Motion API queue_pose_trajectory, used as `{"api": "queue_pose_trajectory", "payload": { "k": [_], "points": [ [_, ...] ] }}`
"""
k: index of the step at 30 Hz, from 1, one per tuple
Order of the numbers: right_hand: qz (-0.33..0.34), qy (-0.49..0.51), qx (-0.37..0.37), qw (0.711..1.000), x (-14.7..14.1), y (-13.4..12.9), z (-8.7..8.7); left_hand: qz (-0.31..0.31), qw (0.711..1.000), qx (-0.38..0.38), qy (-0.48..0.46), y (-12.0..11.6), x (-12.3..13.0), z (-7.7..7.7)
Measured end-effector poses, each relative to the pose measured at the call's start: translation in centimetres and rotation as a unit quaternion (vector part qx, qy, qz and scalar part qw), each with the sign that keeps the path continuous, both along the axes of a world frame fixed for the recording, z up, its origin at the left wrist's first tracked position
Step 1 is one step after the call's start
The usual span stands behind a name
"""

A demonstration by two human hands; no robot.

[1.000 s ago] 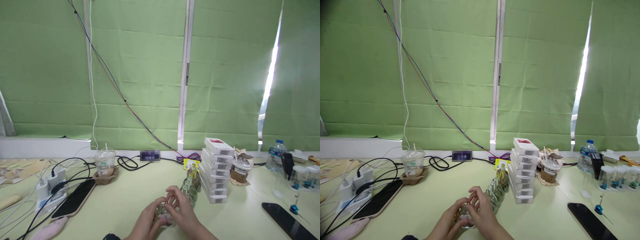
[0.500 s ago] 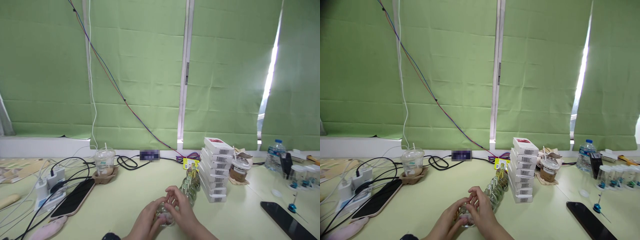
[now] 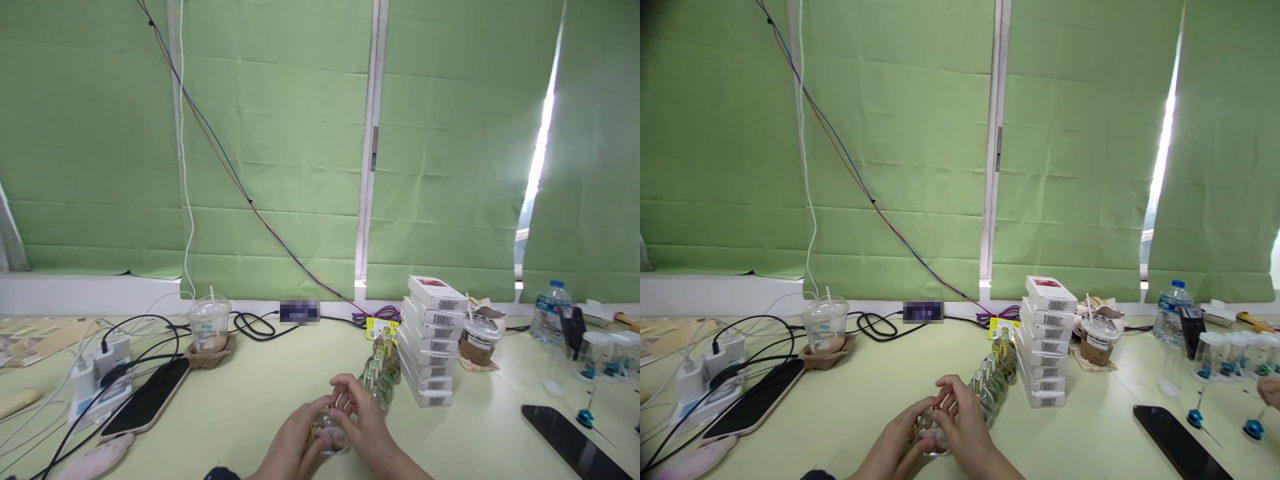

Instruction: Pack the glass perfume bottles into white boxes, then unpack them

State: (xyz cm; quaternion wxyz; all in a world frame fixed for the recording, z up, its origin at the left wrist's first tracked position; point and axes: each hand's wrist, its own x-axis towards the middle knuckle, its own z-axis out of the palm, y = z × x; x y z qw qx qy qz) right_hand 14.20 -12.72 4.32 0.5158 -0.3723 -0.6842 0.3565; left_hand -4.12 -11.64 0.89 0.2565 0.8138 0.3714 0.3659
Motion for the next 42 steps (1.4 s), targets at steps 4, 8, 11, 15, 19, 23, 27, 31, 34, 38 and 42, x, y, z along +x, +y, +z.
{"api": "queue_pose_trajectory", "payload": {
  "k": [4,8,11,15,19,23,27,31,34,38,42],
  "points": [
    [0.007,0.003,-0.006,1.000,0.1,0.2,-0.2,-0.004,1.000,0.005,-0.004,-0.1,0.0,0.1],
    [0.011,0.005,-0.006,1.000,0.1,0.2,-0.3,-0.006,1.000,0.001,-0.013,-0.2,0.0,0.2],
    [0.011,0.001,-0.006,1.000,0.1,0.2,-0.3,-0.007,1.000,-0.003,-0.015,-0.1,-0.1,0.3],
    [0.006,-0.014,0.000,1.000,0.1,0.2,-0.3,-0.008,1.000,-0.007,-0.014,-0.1,0.0,0.5],
    [0.005,-0.030,0.007,1.000,0.1,0.2,-0.4,-0.019,1.000,-0.003,-0.002,-0.2,0.0,0.3],
    [-0.023,-0.067,0.050,0.996,0.3,-0.2,-0.4,0.017,0.999,0.033,-0.002,-0.1,-0.1,-0.5],
    [-0.114,-0.134,0.267,0.947,0.3,-1.1,0.1,0.067,0.981,0.179,-0.033,-0.8,0.1,0.2],
    [-0.146,-0.191,0.461,0.854,-0.6,-2.2,1.3,0.012,0.958,0.284,-0.042,-1.7,0.5,1.6],
    [-0.170,-0.198,0.538,0.802,-1.6,-2.7,1.8,-0.016,0.957,0.287,-0.049,-1.9,0.6,1.5],
    [-0.164,-0.182,0.562,0.790,-2.2,-2.8,1.9,-0.023,0.985,0.156,-0.067,-2.0,0.7,0.1],
    [-0.136,-0.178,0.546,0.807,-2.1,-3.0,2.0,-0.055,0.972,0.200,-0.107,-2.5,1.5,0.1]
  ]
}}
